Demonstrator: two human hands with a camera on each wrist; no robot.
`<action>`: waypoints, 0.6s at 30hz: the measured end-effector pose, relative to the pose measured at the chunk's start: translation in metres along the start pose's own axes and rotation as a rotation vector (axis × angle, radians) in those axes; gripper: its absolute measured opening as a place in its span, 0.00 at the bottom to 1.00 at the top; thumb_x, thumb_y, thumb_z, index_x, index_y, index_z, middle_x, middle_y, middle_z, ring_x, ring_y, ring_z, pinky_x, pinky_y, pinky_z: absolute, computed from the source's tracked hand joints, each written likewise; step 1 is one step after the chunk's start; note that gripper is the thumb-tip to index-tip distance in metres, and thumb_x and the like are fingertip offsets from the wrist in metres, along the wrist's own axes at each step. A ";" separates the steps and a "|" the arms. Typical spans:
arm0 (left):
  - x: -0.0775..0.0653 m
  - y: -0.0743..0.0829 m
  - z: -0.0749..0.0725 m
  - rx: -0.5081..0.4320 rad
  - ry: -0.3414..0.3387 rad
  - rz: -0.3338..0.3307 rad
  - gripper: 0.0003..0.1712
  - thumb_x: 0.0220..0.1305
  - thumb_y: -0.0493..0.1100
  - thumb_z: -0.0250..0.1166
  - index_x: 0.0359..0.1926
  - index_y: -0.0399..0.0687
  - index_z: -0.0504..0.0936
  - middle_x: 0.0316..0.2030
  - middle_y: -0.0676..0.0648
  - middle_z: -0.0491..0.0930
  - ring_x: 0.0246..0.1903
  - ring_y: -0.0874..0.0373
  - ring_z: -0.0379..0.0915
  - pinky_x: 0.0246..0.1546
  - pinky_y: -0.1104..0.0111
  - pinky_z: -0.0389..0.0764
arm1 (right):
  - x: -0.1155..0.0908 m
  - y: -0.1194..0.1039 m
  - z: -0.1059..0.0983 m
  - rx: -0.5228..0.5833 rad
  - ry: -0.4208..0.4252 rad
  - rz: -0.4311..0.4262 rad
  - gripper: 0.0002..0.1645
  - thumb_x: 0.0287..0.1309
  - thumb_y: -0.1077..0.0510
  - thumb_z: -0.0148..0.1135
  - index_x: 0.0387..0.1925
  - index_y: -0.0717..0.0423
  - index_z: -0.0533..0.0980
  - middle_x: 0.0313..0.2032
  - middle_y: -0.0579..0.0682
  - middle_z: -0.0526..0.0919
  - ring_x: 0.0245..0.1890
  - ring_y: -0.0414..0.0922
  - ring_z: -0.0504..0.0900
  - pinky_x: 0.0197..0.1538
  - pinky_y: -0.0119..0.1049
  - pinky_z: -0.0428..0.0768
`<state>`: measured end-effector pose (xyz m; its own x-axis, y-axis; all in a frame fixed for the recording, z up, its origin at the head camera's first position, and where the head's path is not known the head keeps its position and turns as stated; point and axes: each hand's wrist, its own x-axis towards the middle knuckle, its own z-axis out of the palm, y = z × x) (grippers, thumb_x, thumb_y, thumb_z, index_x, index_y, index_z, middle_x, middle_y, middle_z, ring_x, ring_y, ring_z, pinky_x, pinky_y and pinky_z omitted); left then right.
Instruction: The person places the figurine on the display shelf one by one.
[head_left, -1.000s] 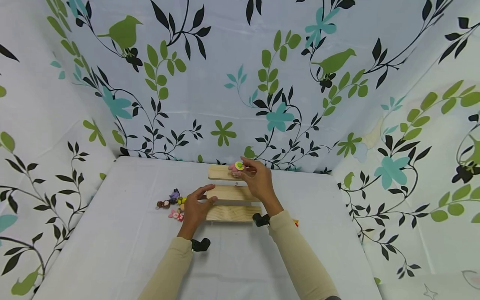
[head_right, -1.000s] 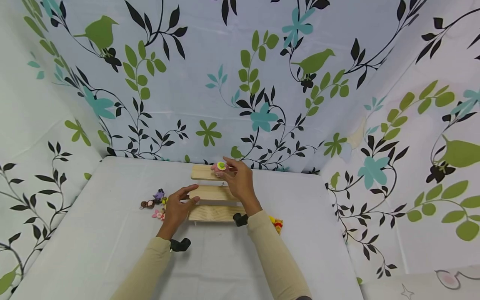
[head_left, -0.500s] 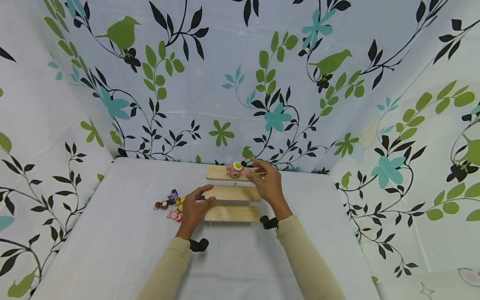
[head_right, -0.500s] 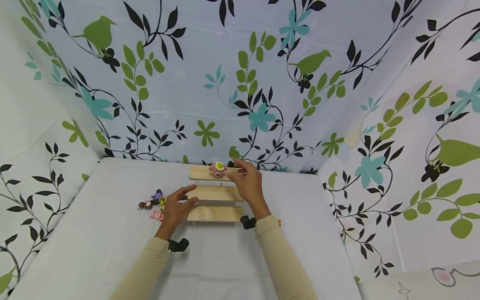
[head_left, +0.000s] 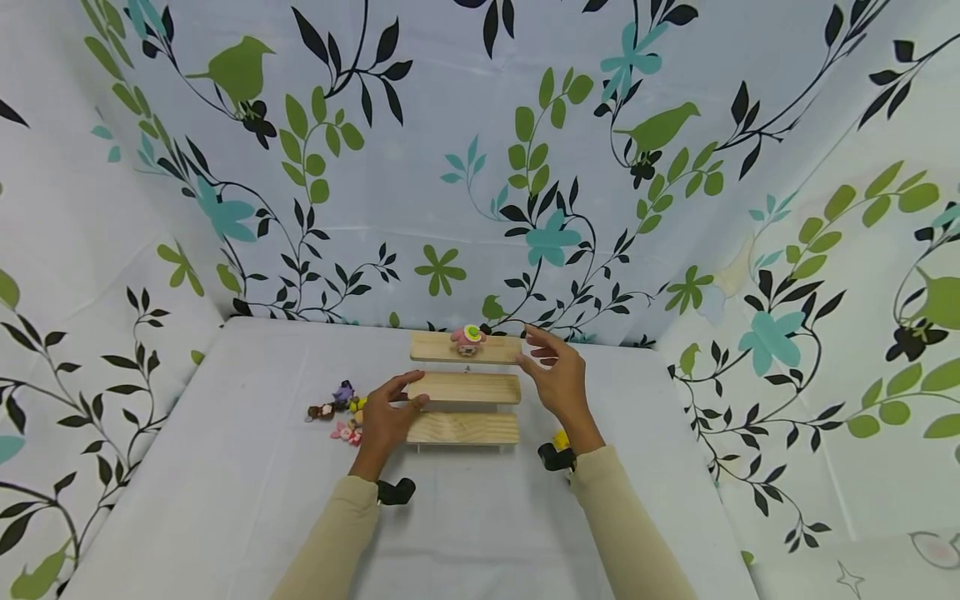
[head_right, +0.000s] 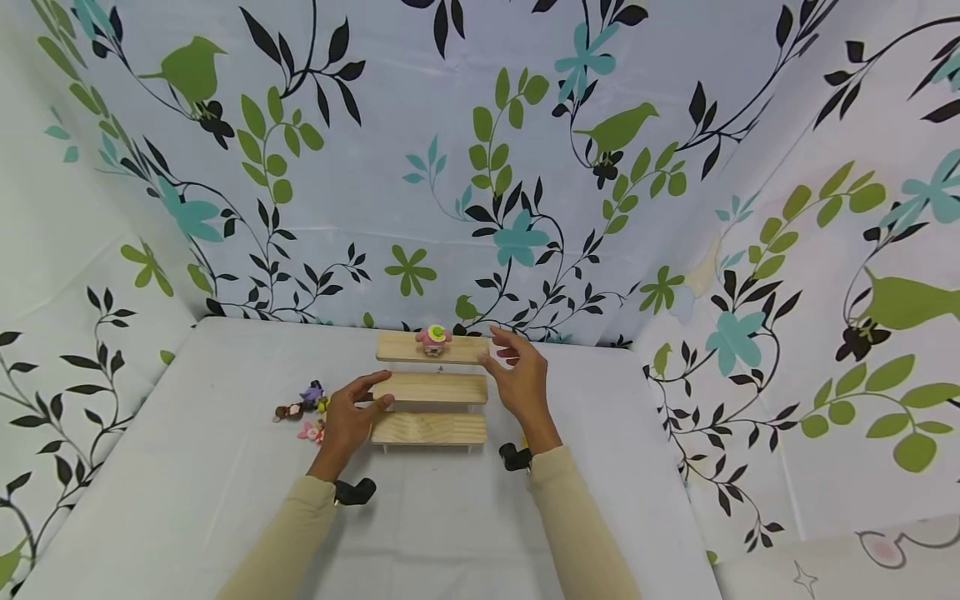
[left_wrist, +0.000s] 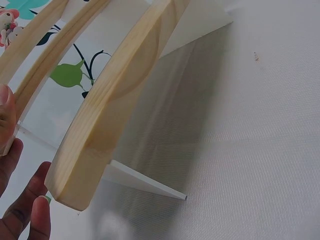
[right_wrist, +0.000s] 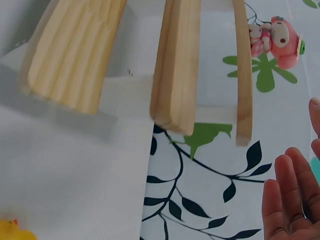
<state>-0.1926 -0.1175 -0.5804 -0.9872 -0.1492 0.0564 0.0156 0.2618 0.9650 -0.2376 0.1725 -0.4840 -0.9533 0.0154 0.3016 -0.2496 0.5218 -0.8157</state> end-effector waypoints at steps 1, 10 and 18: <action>0.000 0.000 0.000 0.002 0.000 -0.004 0.25 0.66 0.51 0.76 0.64 0.65 0.86 0.68 0.52 0.82 0.60 0.45 0.82 0.60 0.46 0.79 | -0.001 0.002 -0.002 -0.001 0.004 0.003 0.32 0.64 0.56 0.77 0.68 0.44 0.80 0.57 0.53 0.87 0.54 0.55 0.85 0.61 0.55 0.82; 0.000 0.000 0.001 -0.007 0.004 -0.016 0.25 0.67 0.50 0.76 0.64 0.65 0.86 0.68 0.51 0.82 0.60 0.43 0.81 0.61 0.45 0.78 | -0.012 0.019 -0.019 -0.031 0.022 0.066 0.31 0.64 0.54 0.77 0.68 0.40 0.81 0.57 0.50 0.88 0.55 0.53 0.85 0.61 0.53 0.82; 0.001 0.002 0.002 -0.001 0.010 -0.019 0.25 0.66 0.48 0.77 0.63 0.66 0.86 0.67 0.52 0.83 0.59 0.44 0.82 0.59 0.47 0.79 | -0.020 0.039 -0.029 -0.037 0.035 0.141 0.29 0.64 0.54 0.77 0.66 0.40 0.81 0.56 0.49 0.89 0.54 0.52 0.84 0.64 0.55 0.80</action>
<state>-0.1943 -0.1157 -0.5793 -0.9856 -0.1641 0.0407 -0.0030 0.2575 0.9663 -0.2233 0.2168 -0.5074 -0.9717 0.1206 0.2030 -0.1064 0.5435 -0.8326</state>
